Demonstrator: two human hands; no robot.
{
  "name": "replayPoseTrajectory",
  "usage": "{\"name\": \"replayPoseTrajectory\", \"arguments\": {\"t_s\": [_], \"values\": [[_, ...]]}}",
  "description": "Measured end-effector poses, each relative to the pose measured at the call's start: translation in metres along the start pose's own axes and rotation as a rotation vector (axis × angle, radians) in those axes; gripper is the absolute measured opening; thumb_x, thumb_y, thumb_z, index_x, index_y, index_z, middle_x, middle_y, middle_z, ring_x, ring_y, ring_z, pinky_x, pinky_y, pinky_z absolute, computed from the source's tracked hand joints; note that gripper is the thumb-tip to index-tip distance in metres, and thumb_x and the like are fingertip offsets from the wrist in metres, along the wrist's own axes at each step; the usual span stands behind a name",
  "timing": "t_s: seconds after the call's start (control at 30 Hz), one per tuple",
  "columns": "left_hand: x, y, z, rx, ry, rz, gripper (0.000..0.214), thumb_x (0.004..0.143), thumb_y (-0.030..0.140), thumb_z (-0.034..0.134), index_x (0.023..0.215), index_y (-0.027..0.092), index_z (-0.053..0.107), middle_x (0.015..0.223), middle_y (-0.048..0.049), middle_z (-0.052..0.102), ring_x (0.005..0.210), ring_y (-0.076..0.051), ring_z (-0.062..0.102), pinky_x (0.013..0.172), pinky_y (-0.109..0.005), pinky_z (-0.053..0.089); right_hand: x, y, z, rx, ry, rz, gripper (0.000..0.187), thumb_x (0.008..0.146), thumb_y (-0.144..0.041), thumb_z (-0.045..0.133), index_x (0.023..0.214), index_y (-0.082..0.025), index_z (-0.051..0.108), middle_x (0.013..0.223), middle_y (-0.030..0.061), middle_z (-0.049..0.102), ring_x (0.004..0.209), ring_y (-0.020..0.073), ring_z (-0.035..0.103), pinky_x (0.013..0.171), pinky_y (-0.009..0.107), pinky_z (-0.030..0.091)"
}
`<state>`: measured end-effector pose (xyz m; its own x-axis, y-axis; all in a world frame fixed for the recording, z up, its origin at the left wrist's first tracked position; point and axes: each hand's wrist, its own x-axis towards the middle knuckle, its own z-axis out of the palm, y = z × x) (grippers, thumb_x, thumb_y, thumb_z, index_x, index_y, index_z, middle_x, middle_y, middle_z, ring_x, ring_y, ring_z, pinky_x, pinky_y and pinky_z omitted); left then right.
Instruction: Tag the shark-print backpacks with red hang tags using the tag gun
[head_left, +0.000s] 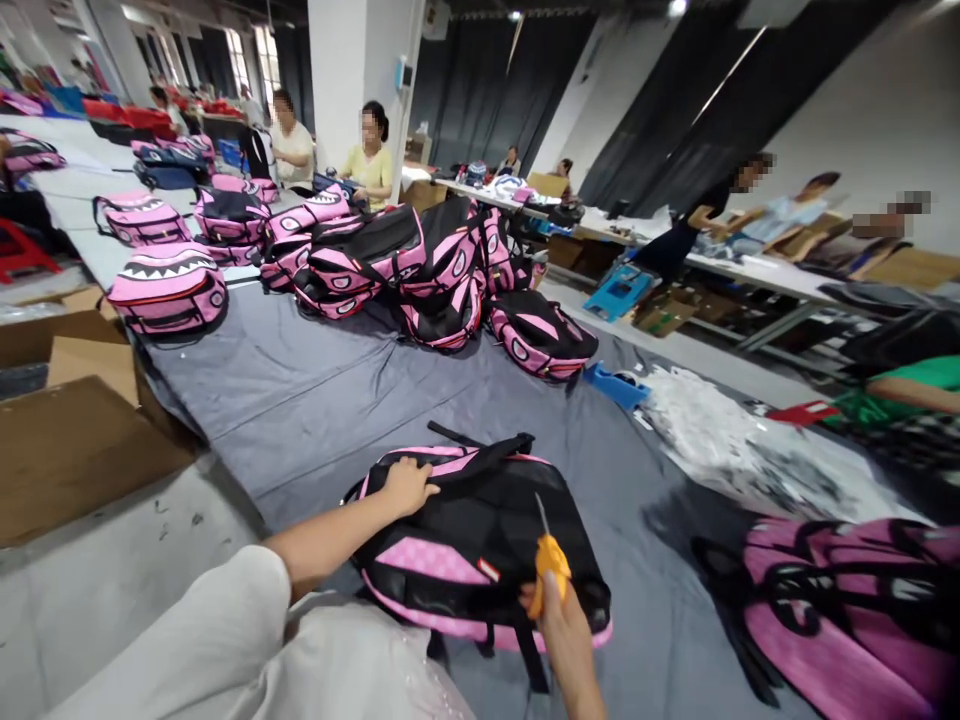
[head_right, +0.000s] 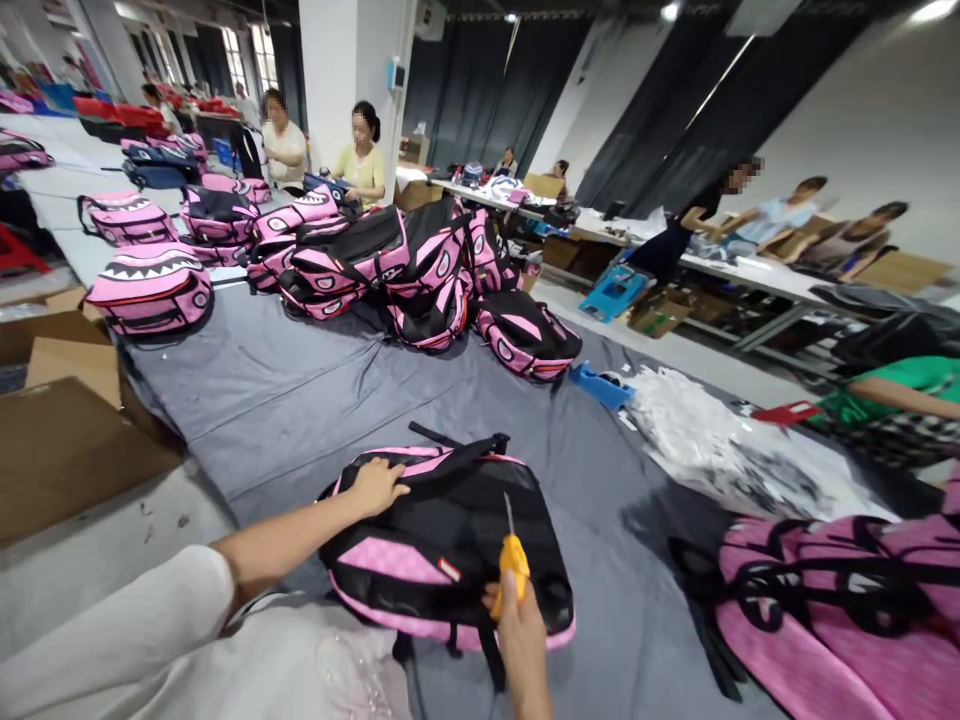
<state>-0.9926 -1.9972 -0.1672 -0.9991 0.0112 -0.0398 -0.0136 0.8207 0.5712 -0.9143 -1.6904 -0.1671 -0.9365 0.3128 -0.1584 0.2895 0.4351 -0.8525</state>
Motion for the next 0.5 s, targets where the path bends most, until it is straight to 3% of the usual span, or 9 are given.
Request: {"name": "replayPoseTrajectory", "arguments": {"t_s": [0.07,0.13,0.27,0.33,0.4,0.5], "values": [[0.01,-0.006,-0.009,-0.074,-0.026,-0.024,0.047,0.092,0.054,0.056,0.114,0.015,0.07,0.118,-0.0215,0.068,0.122,-0.037,0.059,0.104,-0.048,0.043,0.004,-0.024,0.013,-0.027,-0.115,-0.064,0.073,0.066,-0.087,0.048,0.091,-0.019,0.06,0.072,0.006,0.069,0.064,0.0242,0.067,0.065,0.037,0.052],[0.01,-0.028,-0.022,-0.165,-0.057,-0.052,0.05,0.099,0.054,0.041,0.11,0.015,0.07,0.109,-0.0179,0.073,0.108,-0.031,0.067,0.096,-0.043,0.049,0.001,-0.04,0.012,-0.024,-0.185,-0.055,0.073,0.067,-0.089,0.048,0.087,-0.02,0.059,0.071,0.0057,0.068,0.064,0.0232,0.067,0.063,0.035,0.053],[0.002,-0.09,-0.042,-0.368,-0.161,-0.111,0.08,0.101,0.054,0.0,0.1,0.012,0.067,0.089,-0.0141,0.075,0.073,-0.021,0.071,0.068,-0.03,0.053,-0.021,-0.064,-0.021,0.027,-0.163,0.031,0.073,0.069,-0.09,0.049,0.088,-0.019,0.058,0.075,0.0082,0.069,0.067,0.0246,0.069,0.06,0.035,0.056],[0.009,-0.103,-0.043,-0.516,-0.133,-0.119,0.074,0.098,0.064,0.012,0.09,0.013,0.066,0.082,-0.0119,0.075,0.068,-0.019,0.069,0.064,-0.028,0.051,-0.031,-0.08,-0.033,-0.014,-0.128,0.007,0.07,0.073,-0.087,0.048,0.09,-0.02,0.057,0.076,0.0077,0.069,0.068,0.0232,0.069,0.064,0.034,0.057],[0.018,-0.099,-0.04,-0.695,-0.141,-0.122,0.062,0.093,0.068,0.035,0.084,0.015,0.064,0.074,-0.0088,0.074,0.062,-0.017,0.067,0.062,-0.026,0.05,-0.037,-0.099,-0.032,-0.116,-0.154,-0.054,0.064,0.079,-0.083,0.045,0.087,-0.02,0.056,0.074,0.007,0.068,0.065,0.0211,0.067,0.064,0.032,0.056],[0.024,-0.08,-0.034,-0.951,-0.372,-0.191,0.049,0.093,0.062,0.047,0.087,0.015,0.062,0.066,-0.0074,0.072,0.052,-0.016,0.063,0.055,-0.026,0.049,-0.045,-0.126,-0.007,-0.283,-0.352,-0.168,0.055,0.092,-0.069,0.039,0.096,-0.019,0.059,0.073,0.0046,0.068,0.064,0.0177,0.066,0.063,0.028,0.053]]}}
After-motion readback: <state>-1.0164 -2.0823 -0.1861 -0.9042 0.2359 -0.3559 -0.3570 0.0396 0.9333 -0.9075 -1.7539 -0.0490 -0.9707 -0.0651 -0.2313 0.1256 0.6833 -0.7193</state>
